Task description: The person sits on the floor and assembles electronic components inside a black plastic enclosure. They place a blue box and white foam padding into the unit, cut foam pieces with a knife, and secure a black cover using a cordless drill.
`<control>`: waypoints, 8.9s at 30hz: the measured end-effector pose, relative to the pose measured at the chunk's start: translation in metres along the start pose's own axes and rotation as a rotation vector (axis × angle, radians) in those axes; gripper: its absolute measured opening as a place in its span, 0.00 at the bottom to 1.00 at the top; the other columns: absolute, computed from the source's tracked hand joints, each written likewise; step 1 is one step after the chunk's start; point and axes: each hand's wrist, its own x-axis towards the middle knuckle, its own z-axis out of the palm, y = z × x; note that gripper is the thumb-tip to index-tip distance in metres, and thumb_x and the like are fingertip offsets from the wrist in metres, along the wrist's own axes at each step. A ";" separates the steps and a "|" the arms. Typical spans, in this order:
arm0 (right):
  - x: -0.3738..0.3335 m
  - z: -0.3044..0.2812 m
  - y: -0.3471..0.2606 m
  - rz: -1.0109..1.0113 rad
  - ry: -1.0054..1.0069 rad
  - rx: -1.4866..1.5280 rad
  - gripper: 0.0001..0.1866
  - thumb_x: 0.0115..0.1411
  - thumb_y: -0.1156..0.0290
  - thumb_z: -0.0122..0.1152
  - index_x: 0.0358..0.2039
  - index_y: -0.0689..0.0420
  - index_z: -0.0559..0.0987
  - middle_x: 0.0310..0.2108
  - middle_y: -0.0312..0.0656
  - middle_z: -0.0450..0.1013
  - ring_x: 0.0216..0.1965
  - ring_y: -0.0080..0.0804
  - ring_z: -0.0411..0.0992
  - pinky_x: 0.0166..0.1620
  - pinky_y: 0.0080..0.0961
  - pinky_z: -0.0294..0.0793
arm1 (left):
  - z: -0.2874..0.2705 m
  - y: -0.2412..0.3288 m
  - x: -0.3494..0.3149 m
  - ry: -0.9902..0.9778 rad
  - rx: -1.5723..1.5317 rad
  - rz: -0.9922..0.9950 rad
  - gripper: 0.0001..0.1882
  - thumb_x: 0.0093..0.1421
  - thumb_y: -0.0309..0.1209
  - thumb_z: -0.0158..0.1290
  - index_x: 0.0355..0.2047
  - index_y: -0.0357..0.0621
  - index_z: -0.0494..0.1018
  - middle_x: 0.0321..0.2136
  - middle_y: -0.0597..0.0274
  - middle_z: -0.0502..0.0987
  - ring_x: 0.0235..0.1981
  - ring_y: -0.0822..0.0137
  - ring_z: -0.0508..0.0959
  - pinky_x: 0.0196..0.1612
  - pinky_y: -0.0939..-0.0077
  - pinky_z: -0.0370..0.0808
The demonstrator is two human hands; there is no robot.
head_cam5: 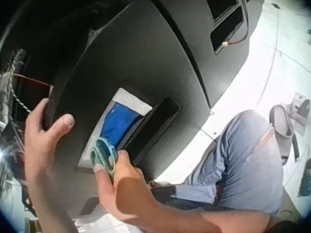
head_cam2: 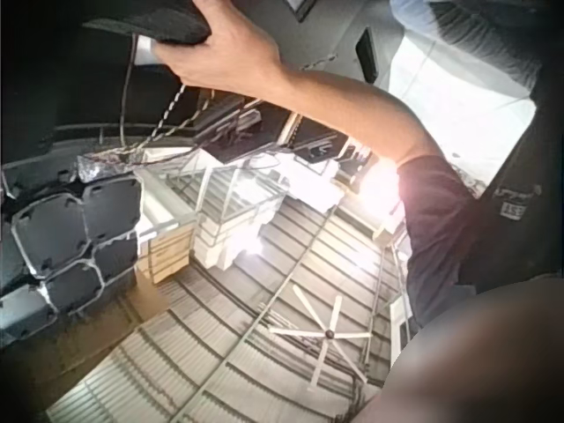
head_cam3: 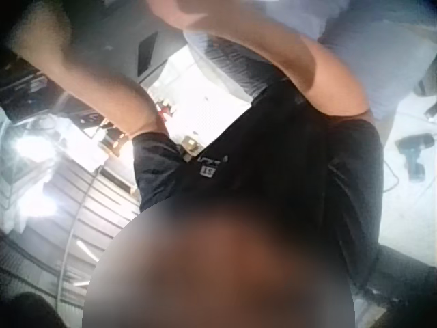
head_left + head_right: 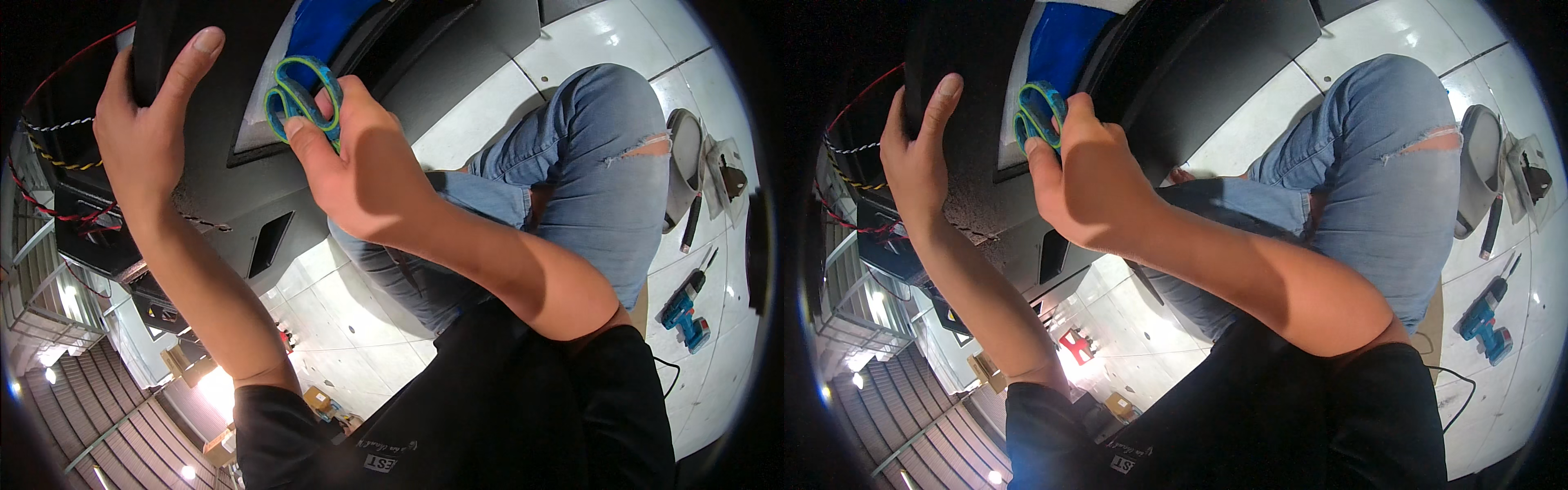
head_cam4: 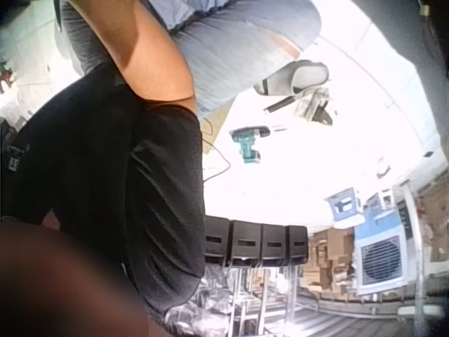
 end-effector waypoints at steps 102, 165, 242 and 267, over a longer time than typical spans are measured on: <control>-0.214 -0.521 0.032 0.393 0.727 -1.444 0.19 0.58 0.72 0.66 0.47 0.62 0.72 0.37 0.63 0.79 0.41 0.66 0.78 0.44 0.55 0.76 | 0.149 0.065 -0.109 0.044 0.057 0.184 0.40 0.57 0.35 0.65 0.70 0.50 0.64 0.66 0.48 0.64 0.65 0.45 0.64 0.67 0.51 0.61; -0.001 -0.002 -0.101 -1.504 -0.104 -1.565 0.21 0.54 0.73 0.60 0.49 0.56 0.87 0.31 0.40 0.64 0.33 0.39 0.65 0.40 0.38 0.64 | 0.123 -0.015 -0.313 0.107 -1.708 -0.559 0.22 0.63 0.26 0.63 0.57 0.39 0.75 0.44 0.56 0.83 0.51 0.70 0.81 0.53 0.73 0.77; -0.024 -0.268 0.041 -0.520 0.205 -1.249 0.10 0.57 0.67 0.70 0.34 0.58 0.80 0.33 0.45 0.74 0.39 0.48 0.70 0.48 0.43 0.66 | 0.138 0.069 -0.090 0.130 -1.407 -0.063 0.28 0.64 0.19 0.59 0.62 0.27 0.65 0.59 0.40 0.74 0.62 0.52 0.74 0.67 0.58 0.68; -0.024 -0.277 0.043 -0.472 0.106 -1.201 0.08 0.58 0.68 0.68 0.31 0.57 0.79 0.30 0.43 0.74 0.39 0.46 0.70 0.51 0.45 0.64 | 0.144 0.069 -0.105 0.244 -1.230 -0.264 0.17 0.63 0.17 0.57 0.53 0.28 0.73 0.44 0.46 0.82 0.50 0.56 0.82 0.56 0.64 0.76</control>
